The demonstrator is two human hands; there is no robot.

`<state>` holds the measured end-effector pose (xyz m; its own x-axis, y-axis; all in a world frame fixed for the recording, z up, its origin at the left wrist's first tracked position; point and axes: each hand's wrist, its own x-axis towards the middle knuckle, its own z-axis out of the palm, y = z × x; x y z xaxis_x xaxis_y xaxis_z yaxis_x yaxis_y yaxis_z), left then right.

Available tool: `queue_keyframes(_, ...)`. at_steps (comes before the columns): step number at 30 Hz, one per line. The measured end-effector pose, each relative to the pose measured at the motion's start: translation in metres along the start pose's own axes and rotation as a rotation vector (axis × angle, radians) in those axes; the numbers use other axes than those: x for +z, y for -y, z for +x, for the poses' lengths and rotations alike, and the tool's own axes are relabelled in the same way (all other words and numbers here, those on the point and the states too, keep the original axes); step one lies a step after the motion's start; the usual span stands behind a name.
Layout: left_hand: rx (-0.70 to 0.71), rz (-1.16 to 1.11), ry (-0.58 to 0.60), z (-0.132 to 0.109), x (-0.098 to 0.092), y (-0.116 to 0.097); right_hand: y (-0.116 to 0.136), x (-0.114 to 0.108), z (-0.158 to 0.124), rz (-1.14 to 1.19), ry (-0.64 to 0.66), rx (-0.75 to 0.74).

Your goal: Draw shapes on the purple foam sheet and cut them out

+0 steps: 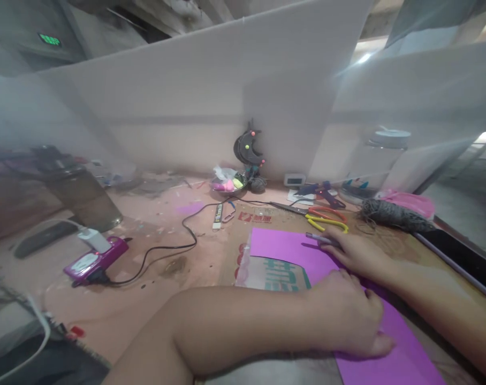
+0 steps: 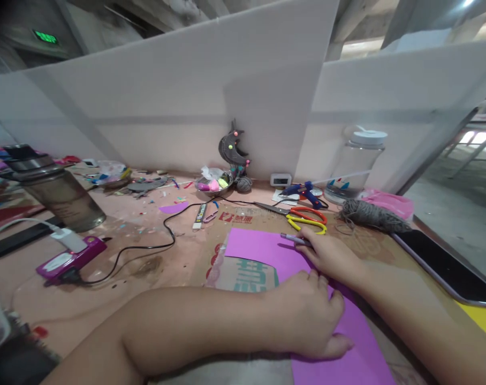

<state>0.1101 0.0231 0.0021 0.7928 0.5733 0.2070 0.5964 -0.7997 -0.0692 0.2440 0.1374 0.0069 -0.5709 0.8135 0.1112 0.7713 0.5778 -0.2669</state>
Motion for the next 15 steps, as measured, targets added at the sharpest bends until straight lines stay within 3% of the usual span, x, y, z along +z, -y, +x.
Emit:
queue_keyframes(4,-0.003,0.03,-0.013,-0.001,0.001,0.0,0.0,-0.003,0.0,0.046,0.014,-0.014)
queue_keyframes(11,-0.059,0.037,0.048,-0.005,-0.012,-0.003,-0.006,-0.04,-0.003,0.221,0.291,-0.071)
queue_keyframes(12,-0.061,0.037,0.057,-0.005,-0.014,-0.003,-0.002,-0.039,-0.003,0.19,0.287,-0.067)
queue_keyframes(15,-0.064,0.031,0.079,-0.006,-0.017,-0.004,0.013,-0.024,-0.001,-0.037,0.114,0.037)
